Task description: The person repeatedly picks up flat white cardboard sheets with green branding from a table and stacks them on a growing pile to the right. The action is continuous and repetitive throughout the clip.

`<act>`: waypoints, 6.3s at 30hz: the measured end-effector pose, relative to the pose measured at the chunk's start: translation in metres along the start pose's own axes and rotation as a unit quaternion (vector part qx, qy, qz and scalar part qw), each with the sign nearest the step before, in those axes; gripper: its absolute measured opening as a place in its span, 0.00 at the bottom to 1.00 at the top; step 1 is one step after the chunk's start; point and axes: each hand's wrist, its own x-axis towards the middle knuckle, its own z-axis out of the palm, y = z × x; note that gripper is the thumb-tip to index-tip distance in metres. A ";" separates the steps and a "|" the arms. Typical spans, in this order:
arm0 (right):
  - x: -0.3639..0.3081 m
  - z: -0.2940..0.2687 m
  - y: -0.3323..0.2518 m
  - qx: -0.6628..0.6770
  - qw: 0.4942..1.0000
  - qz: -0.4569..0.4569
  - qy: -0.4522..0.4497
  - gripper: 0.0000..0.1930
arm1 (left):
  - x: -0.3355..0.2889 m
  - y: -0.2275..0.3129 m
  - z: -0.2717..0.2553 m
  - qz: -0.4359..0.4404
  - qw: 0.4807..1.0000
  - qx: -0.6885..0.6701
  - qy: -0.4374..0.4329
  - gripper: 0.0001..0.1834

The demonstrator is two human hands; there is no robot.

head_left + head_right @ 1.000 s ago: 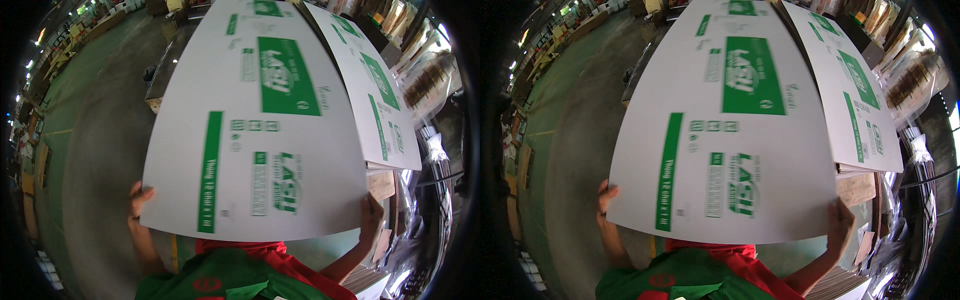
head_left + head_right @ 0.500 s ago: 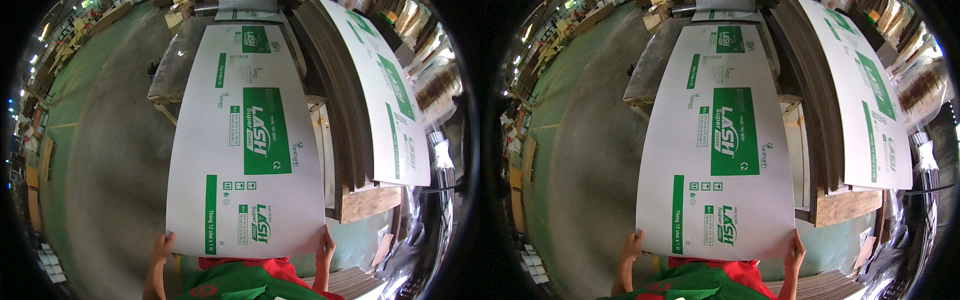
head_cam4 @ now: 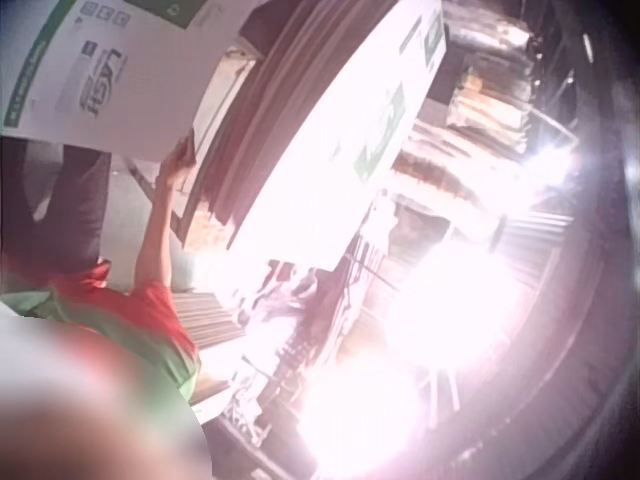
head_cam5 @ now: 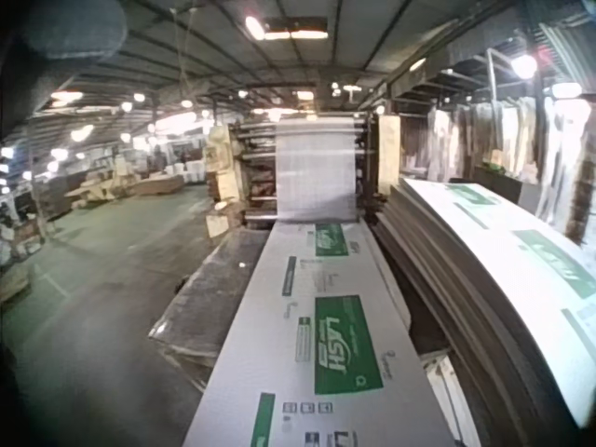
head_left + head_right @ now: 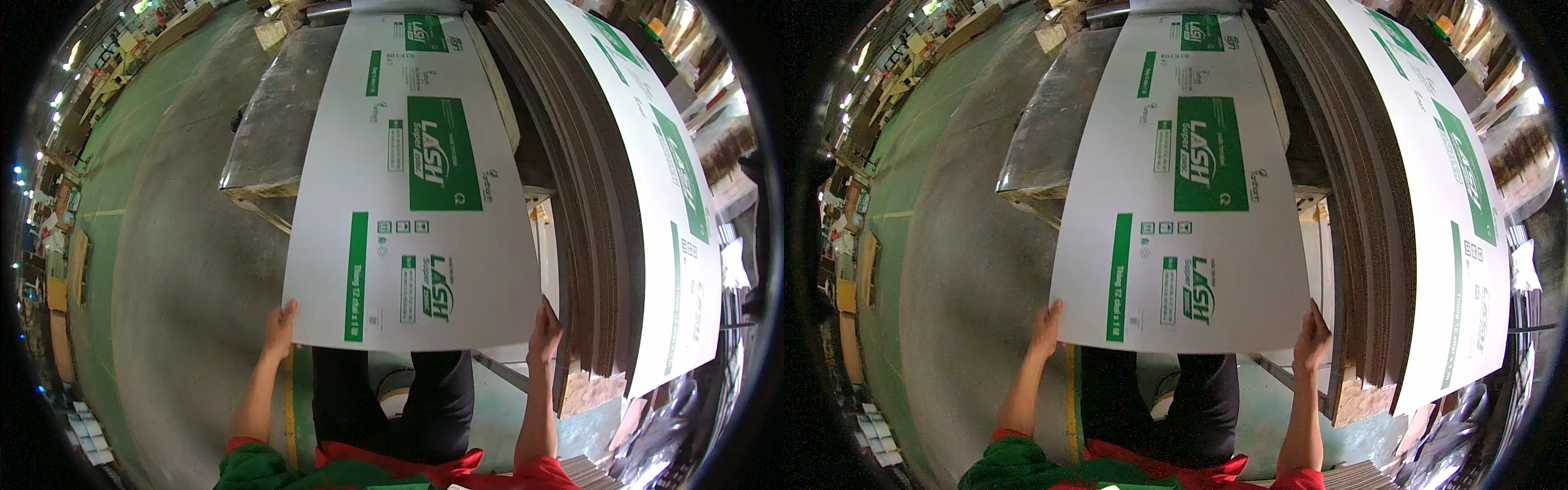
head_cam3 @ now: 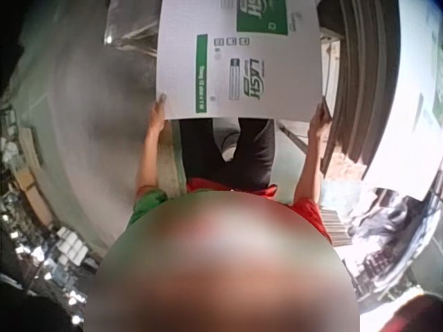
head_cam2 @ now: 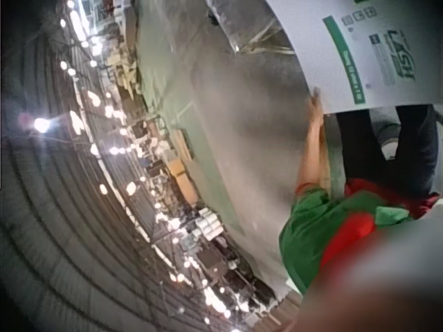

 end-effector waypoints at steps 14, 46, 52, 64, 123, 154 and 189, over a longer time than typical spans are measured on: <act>0.014 0.055 -0.010 -0.107 0.990 -0.096 -0.004 0.23 | 0.023 0.166 0.211 0.321 0.914 0.163 -0.186 0.24; -0.038 -0.247 -0.225 -0.463 0.816 -0.300 -0.174 0.13 | -0.218 0.269 0.384 0.045 0.861 -0.037 -0.506 0.26; -0.047 -0.238 -0.254 -0.542 0.675 -0.497 -0.057 0.03 | -0.230 0.310 0.400 0.114 0.845 -0.178 -0.492 0.15; -0.147 -0.303 -0.170 0.098 0.968 0.000 0.232 0.20 | -0.202 0.190 -0.039 0.241 0.935 -0.214 -0.150 0.07; -0.145 -0.231 -0.036 0.395 0.865 -0.042 0.308 0.18 | -0.174 0.332 0.246 0.290 0.886 -0.121 -0.341 0.21; -0.185 -0.091 -0.036 0.109 0.988 0.111 0.021 0.12 | -0.211 -0.047 -0.081 -0.018 0.997 0.022 0.075 0.18; 0.043 0.060 -0.025 0.204 0.969 0.134 0.046 0.10 | 0.075 0.029 0.001 0.098 0.966 0.165 0.171 0.39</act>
